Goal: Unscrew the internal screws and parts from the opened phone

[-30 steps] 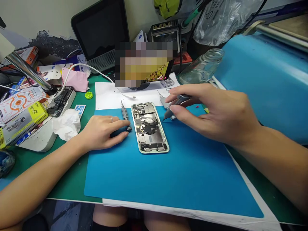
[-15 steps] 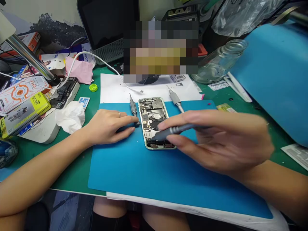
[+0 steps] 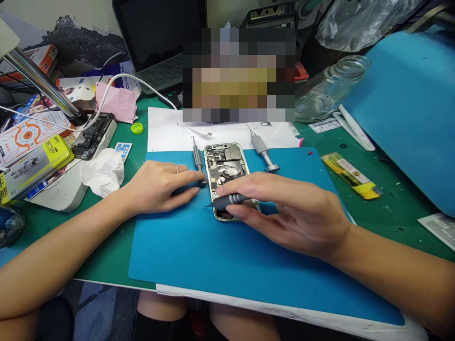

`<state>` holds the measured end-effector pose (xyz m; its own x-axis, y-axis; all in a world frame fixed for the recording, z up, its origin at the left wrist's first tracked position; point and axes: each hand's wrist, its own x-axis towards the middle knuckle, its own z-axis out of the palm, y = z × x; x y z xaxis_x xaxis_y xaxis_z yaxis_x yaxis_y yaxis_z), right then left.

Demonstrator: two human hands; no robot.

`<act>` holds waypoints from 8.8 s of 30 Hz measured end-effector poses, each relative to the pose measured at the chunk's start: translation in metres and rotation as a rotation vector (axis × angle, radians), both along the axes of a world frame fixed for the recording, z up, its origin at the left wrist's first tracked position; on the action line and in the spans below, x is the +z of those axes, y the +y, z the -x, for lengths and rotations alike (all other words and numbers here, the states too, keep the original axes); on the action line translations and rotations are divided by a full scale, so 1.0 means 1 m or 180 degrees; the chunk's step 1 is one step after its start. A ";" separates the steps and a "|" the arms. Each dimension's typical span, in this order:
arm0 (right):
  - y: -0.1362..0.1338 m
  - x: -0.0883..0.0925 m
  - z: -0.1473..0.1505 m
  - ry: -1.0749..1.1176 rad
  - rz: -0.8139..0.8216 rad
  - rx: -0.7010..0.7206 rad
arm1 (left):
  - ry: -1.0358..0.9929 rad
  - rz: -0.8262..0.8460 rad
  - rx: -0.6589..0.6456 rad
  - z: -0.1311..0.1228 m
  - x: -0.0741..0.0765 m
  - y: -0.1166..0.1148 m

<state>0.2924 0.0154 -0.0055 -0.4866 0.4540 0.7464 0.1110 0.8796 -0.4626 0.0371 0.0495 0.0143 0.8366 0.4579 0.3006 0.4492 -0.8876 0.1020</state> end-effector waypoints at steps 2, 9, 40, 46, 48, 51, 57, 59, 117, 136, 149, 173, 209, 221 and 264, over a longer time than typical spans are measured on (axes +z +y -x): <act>0.000 0.002 -0.001 0.0229 0.0121 -0.0068 | -0.0118 0.0028 0.0020 -0.001 0.003 -0.003; 0.008 0.009 0.000 0.1221 0.0538 -0.0899 | -0.0902 0.0026 0.0469 -0.034 0.008 -0.016; 0.015 0.004 0.002 0.1188 0.0900 -0.1090 | -0.0760 0.0245 0.0489 -0.042 0.001 -0.013; 0.015 0.004 0.003 0.1213 0.0981 -0.0990 | -0.0784 0.0179 0.0426 -0.042 0.001 -0.013; 0.015 0.004 0.003 0.1253 0.1002 -0.0985 | -0.0785 0.0192 0.0418 -0.042 0.001 -0.013; 0.015 0.004 0.003 0.1253 0.0896 -0.1056 | -0.0776 0.0211 0.0421 -0.042 0.001 -0.013; 0.016 0.005 0.003 0.1135 0.0816 -0.1176 | -0.0737 0.0223 0.0449 -0.042 0.000 -0.014; 0.015 0.004 0.003 0.1159 0.0888 -0.1117 | -0.0747 0.0247 0.0455 -0.042 0.001 -0.014; 0.023 0.002 -0.004 0.1136 0.0771 -0.0448 | -0.0854 0.0377 0.0444 -0.044 0.002 -0.015; 0.022 0.003 -0.003 0.1116 0.0810 -0.0505 | -0.0806 0.0422 0.0430 -0.044 0.002 -0.014; 0.019 -0.005 -0.001 0.1359 0.1000 -0.0644 | -0.0711 0.0371 0.0473 -0.044 0.002 -0.015; 0.020 0.002 0.001 0.1436 0.1006 -0.0657 | -0.0779 0.0412 0.0464 -0.045 0.002 -0.015; 0.024 -0.001 -0.002 0.1293 0.0661 -0.0631 | -0.0762 0.0395 0.0440 -0.044 0.002 -0.015; 0.019 0.000 -0.005 0.1099 0.0811 -0.0764 | -0.0777 0.0343 0.0448 -0.044 0.000 -0.015; 0.019 -0.003 -0.006 0.1133 0.0949 -0.0843 | -0.0806 0.0342 0.0458 -0.044 0.002 -0.016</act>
